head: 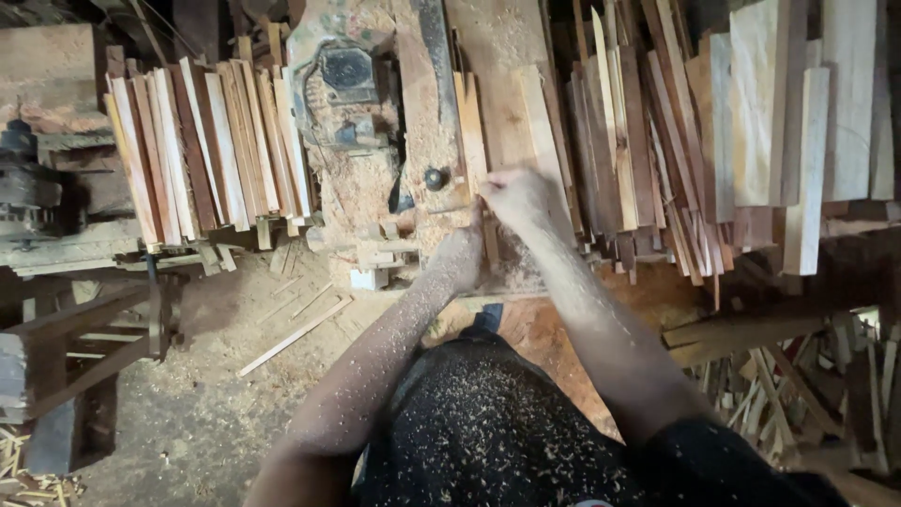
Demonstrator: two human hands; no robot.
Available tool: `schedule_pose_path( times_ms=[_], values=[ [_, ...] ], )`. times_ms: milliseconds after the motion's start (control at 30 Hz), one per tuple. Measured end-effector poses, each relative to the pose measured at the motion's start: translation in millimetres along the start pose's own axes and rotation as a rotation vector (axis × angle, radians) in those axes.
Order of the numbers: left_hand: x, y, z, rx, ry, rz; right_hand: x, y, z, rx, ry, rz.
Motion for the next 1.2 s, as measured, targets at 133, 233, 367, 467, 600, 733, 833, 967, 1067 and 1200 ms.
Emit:
schedule_pose_path(
  times_ms=[133, 233, 367, 467, 600, 733, 833, 967, 1067, 1200],
  values=[
    [24.6, -66.6, -15.7, 0.144, 0.207, 0.08, 50.7, 27.0, 32.6, 0.012, 0.038, 0.057],
    [4.9, -53.9, 16.8, 0.116, 0.059, 0.05, 38.8, 26.0, 42.8, 0.045, 0.042, 0.092],
    [2.9, -63.1, 30.5, 0.072, 0.043, 0.073, 41.1, 30.9, 64.0, 0.062, 0.067, 0.093],
    [-6.8, -56.5, 49.9, 0.001, -0.026, 0.081, 42.8, 36.4, 77.4, 0.054, 0.083, 0.106],
    [-17.3, -54.0, 90.7, 0.056, -0.047, 0.196, 22.1, 31.8, 88.5, 0.065, 0.079, 0.117],
    [4.6, -105.1, 57.9, 0.236, 0.065, 0.382, 33.5, 38.7, 114.9, 0.093, 0.107, 0.104],
    [13.2, -109.0, 68.9, 0.287, 0.125, 0.444, 21.3, 33.6, 116.0, 0.082, 0.046, 0.089],
    [-8.7, -69.7, 103.6, 0.182, -0.05, 0.187, 29.8, 36.1, 127.6, 0.092, -0.009, 0.08],
    [-8.6, -36.7, 81.9, 0.165, -0.054, 0.128, 32.5, 37.7, 97.5, 0.074, -0.035, 0.04],
    [77.3, -118.0, -72.8, 0.484, 0.194, 0.382, 25.9, 9.1, -10.0, 0.014, -0.014, 0.106]
  ],
)
Point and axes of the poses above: each hand's wrist, its own z-axis towards the middle knuckle, its own y-axis out of the palm, x = y × z, the point moved 9 cm from there along z, towards the middle knuckle, and after that the axes turned 13 degrees about z, right-handed, at the moved point
